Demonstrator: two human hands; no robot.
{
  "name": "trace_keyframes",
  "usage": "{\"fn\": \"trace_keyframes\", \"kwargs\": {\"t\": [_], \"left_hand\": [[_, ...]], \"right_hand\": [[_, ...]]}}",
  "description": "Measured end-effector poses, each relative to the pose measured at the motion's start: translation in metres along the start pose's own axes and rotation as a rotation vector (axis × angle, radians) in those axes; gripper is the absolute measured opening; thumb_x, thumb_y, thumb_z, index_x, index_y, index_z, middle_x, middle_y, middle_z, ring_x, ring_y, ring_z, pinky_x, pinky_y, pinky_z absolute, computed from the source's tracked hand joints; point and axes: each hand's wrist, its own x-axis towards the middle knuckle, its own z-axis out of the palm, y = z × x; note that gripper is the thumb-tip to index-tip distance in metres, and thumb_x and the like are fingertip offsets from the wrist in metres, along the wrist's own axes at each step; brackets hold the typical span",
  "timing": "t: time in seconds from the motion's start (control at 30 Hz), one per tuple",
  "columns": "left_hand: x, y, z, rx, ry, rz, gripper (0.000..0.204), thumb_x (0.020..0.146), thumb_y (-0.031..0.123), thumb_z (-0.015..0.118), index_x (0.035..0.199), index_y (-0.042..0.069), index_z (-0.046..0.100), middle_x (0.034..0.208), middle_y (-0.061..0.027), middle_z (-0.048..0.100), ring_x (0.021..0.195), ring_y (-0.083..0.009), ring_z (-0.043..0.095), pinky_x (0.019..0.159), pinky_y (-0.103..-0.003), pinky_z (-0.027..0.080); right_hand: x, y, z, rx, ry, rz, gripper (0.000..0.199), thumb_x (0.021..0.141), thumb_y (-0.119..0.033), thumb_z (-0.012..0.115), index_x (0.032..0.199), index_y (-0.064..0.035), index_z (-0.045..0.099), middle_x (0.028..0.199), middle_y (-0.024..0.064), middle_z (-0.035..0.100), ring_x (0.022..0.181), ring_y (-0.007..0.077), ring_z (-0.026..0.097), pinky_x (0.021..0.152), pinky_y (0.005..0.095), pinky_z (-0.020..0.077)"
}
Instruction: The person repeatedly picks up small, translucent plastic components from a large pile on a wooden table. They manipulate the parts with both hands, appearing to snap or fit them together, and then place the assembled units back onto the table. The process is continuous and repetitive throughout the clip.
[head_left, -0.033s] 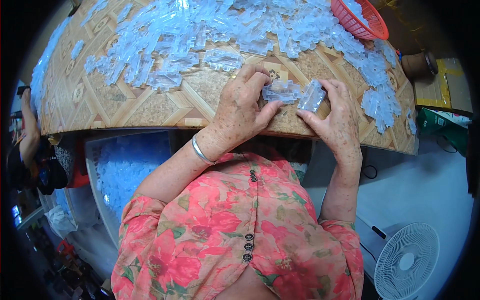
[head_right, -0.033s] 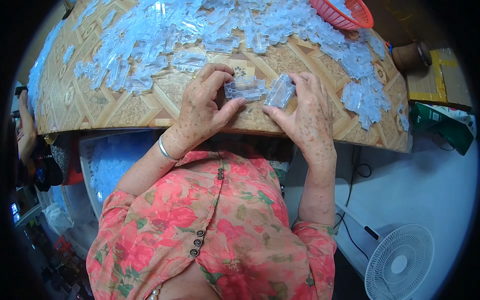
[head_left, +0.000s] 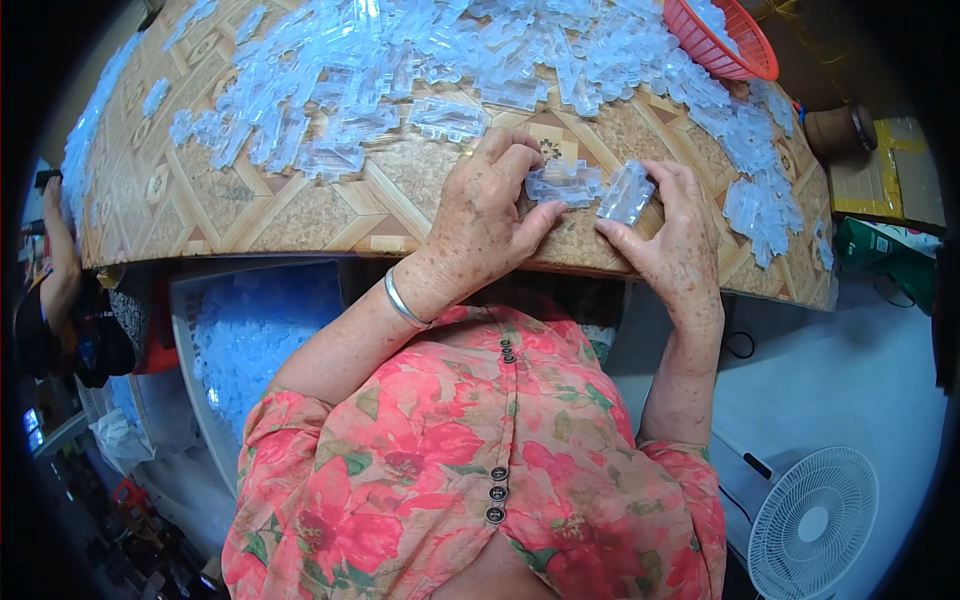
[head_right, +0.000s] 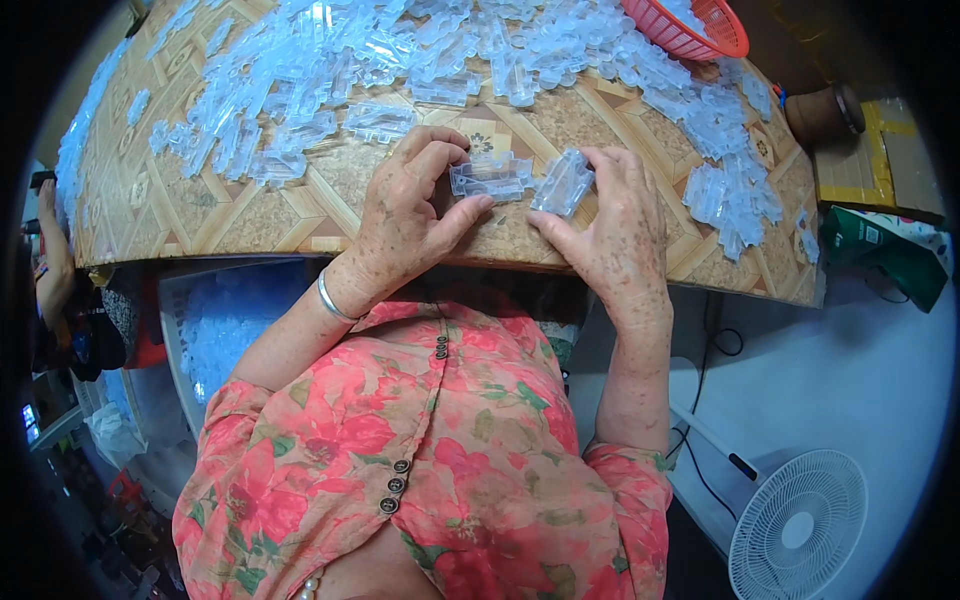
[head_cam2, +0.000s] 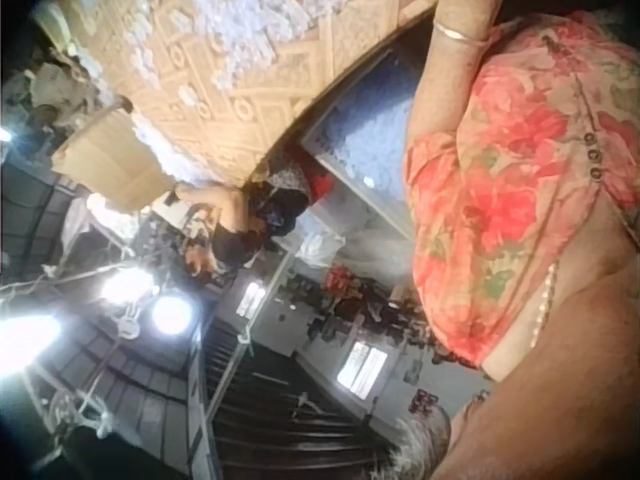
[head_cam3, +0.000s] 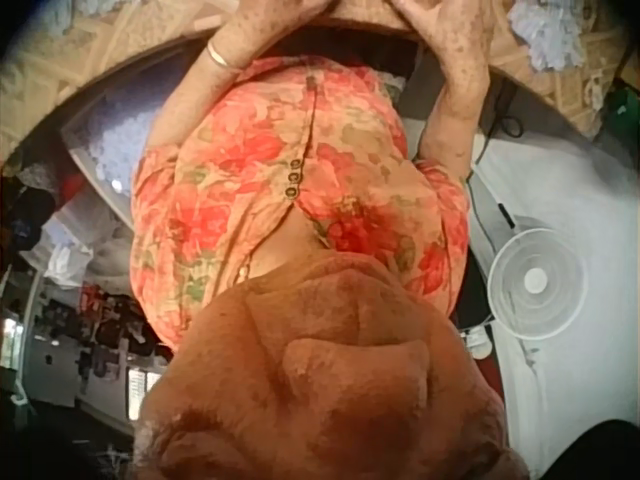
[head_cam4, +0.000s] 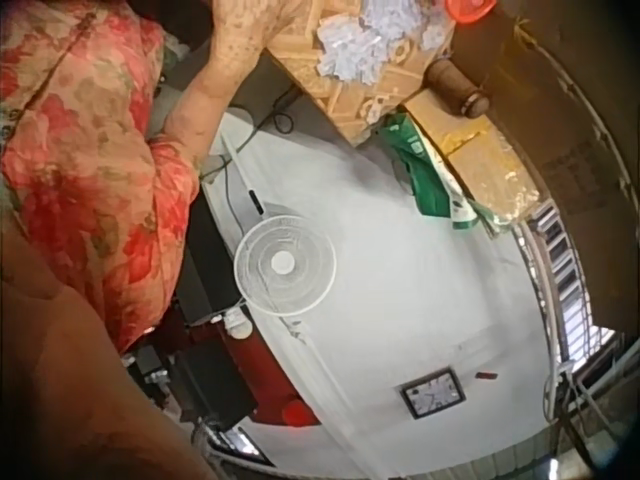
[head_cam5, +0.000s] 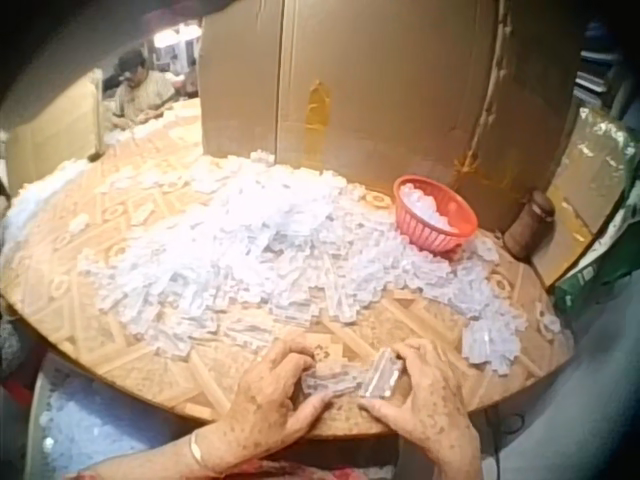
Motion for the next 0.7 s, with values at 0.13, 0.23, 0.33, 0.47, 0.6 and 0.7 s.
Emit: {"fn": "trace_keyframes", "kwargs": {"t": [0.13, 0.23, 0.33, 0.47, 0.6, 0.7], "left_hand": [[0.000, 0.001, 0.000, -0.028, 0.007, -0.022, 0.036, 0.073, 0.012, 0.082, 0.098, -0.002, 0.061, 0.107, -0.0158, 0.064, 0.090, -0.0332, 0.065, 0.074, -0.038, 0.053], [0.000, 0.001, 0.000, -0.021, 0.013, -0.008, 0.035, 0.073, 0.012, 0.082, 0.098, -0.002, 0.061, 0.106, -0.0159, 0.064, 0.089, -0.0327, 0.065, 0.073, -0.038, 0.053], [-0.001, 0.001, 0.000, -0.029, 0.020, -0.008, 0.035, 0.073, 0.012, 0.082, 0.098, -0.002, 0.061, 0.106, -0.0158, 0.064, 0.089, -0.0324, 0.065, 0.073, -0.038, 0.053], [-0.001, 0.001, 0.000, -0.035, 0.039, 0.011, 0.036, 0.074, 0.012, 0.082, 0.099, -0.002, 0.061, 0.106, -0.0148, 0.065, 0.084, -0.0293, 0.065, 0.070, -0.036, 0.052], [-0.002, 0.005, -0.002, -0.077, 0.008, -0.059, 0.034, 0.076, 0.011, 0.082, 0.100, -0.002, 0.061, 0.106, -0.0127, 0.065, 0.071, -0.0201, 0.065, 0.058, -0.029, 0.051], [-0.003, 0.002, 0.000, -0.148, 0.021, -0.056, 0.033, 0.078, 0.008, 0.081, 0.102, -0.002, 0.061, 0.106, -0.0115, 0.064, 0.063, -0.0136, 0.064, 0.050, -0.024, 0.049]], "right_hand": [[-0.008, 0.002, 0.006, 0.153, 0.070, -0.016, 0.070, 0.066, -0.024, 0.089, 0.125, -0.0006, 0.058, 0.121, 0.0151, 0.058, 0.114, 0.0331, 0.059, 0.096, 0.0425, 0.0488], [-0.012, 0.002, 0.008, 0.201, 0.088, -0.025, 0.069, 0.066, -0.023, 0.089, 0.124, -0.0013, 0.059, 0.119, 0.0145, 0.059, 0.110, 0.0318, 0.061, 0.093, 0.0407, 0.0507], [-0.012, 0.002, 0.008, 0.268, 0.097, -0.014, 0.068, 0.067, -0.024, 0.089, 0.124, -0.0015, 0.061, 0.117, 0.0133, 0.060, 0.106, 0.0289, 0.062, 0.090, 0.0383, 0.0515], [-0.014, -0.003, 0.005, 0.456, 0.036, 0.032, 0.069, 0.068, -0.026, 0.088, 0.127, -0.0013, 0.061, 0.114, 0.0090, 0.060, 0.097, 0.0215, 0.059, 0.087, 0.0344, 0.0501], [-0.017, -0.008, 0.011, 0.596, 0.008, 0.035, 0.072, 0.071, -0.029, 0.087, 0.132, -0.0011, 0.059, 0.111, 0.0048, 0.059, 0.092, 0.0158, 0.054, 0.085, 0.0309, 0.0479], [-0.022, -0.007, 0.021, 0.981, -0.047, 0.123, 0.079, 0.077, -0.040, 0.084, 0.137, 0.0020, 0.055, 0.117, 0.0067, 0.061, 0.095, 0.0154, 0.055, 0.085, 0.0293, 0.0467]]}}
